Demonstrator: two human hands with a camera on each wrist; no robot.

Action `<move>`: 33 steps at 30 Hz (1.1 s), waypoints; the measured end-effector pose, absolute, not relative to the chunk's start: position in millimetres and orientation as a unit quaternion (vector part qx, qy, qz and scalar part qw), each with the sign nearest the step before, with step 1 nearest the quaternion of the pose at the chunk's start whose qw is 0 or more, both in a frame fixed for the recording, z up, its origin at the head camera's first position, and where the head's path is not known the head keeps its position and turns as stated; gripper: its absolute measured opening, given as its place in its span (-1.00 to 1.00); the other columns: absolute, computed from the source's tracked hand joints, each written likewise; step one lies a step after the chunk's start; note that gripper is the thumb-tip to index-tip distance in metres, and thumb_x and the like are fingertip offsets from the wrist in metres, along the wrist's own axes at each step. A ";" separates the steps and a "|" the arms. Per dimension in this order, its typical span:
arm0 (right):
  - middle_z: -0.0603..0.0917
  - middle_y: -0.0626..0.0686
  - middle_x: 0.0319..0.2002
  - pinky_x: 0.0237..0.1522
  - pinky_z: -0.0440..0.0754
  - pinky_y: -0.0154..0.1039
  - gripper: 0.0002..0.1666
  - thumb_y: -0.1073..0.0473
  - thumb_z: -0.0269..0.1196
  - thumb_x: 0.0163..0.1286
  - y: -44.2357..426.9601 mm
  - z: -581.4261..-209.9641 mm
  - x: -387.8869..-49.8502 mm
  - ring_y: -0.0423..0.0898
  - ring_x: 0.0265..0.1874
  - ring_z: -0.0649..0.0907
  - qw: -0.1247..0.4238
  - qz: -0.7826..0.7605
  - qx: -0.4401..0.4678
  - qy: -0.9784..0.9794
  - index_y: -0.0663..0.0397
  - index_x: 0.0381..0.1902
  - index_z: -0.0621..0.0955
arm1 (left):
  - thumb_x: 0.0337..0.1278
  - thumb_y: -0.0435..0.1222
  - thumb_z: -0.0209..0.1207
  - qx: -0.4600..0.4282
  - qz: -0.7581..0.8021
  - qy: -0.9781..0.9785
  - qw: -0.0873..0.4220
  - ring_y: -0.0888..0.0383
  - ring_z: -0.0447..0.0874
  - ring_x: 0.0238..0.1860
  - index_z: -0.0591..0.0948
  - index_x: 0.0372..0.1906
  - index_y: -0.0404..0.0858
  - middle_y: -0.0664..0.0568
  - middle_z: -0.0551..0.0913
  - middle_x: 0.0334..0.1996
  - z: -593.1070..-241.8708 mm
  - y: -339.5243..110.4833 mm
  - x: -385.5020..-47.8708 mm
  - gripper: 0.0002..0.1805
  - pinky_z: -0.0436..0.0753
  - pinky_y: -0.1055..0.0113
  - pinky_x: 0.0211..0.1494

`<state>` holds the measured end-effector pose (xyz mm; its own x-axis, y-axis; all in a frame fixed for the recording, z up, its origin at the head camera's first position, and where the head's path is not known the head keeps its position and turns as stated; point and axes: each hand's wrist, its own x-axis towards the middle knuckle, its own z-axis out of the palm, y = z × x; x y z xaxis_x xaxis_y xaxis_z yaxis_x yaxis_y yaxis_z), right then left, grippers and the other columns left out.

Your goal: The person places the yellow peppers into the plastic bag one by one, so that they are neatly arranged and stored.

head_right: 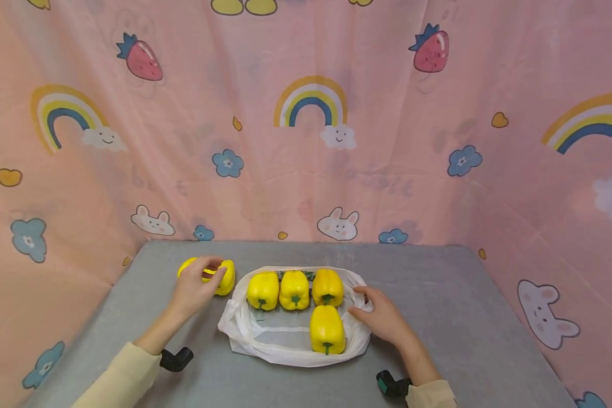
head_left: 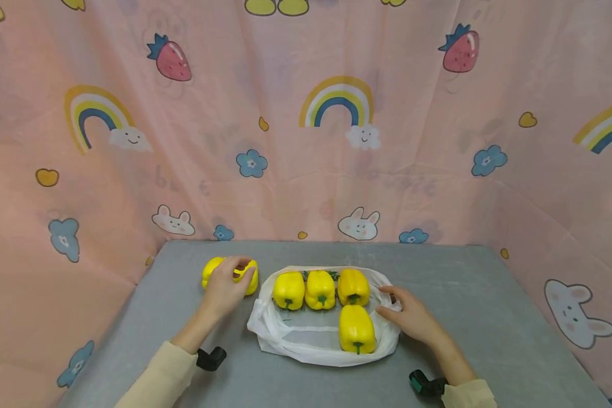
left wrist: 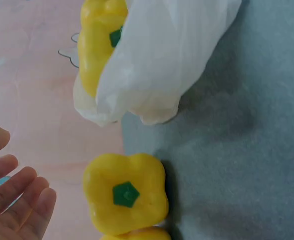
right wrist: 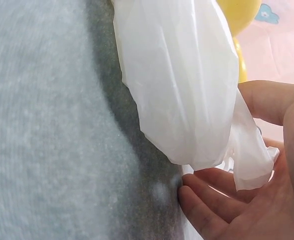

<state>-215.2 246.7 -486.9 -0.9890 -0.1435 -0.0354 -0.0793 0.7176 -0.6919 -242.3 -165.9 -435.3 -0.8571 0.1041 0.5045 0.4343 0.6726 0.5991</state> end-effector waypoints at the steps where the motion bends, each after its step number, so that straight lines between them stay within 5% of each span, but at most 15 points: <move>1: 0.48 0.34 0.31 0.24 0.41 0.35 -0.28 -0.09 0.29 0.44 246.7 -487.1 -215.2 0.27 0.23 0.49 0.044 -0.371 -0.059 0.926 0.21 0.39 0.45 | 0.27 -0.37 0.32 -0.148 -0.377 -0.887 0.223 -0.10 0.65 -0.10 0.68 -0.04 -0.40 -0.20 0.70 -0.11 -436.4 -167.3 -243.8 -0.77 0.71 0.00 -0.01; 33: 0.48 0.34 0.31 0.23 0.42 0.36 -0.27 -0.10 0.30 0.44 247.5 -488.5 -216.2 0.27 0.22 0.50 0.040 -0.370 -0.058 0.927 0.21 0.39 0.46 | 0.19 -0.26 0.40 -0.060 -0.346 -0.911 0.217 -0.16 0.61 0.01 0.65 0.05 -0.42 -0.24 0.67 -0.03 -465.6 -180.4 -270.9 -0.59 0.59 -0.06 0.14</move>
<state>-216.2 247.5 -488.5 -0.9902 -0.1360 -0.0313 -0.0771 0.7200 -0.6897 -270.9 -180.4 -465.6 -0.8986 -0.0416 0.4368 0.2587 0.7538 0.6041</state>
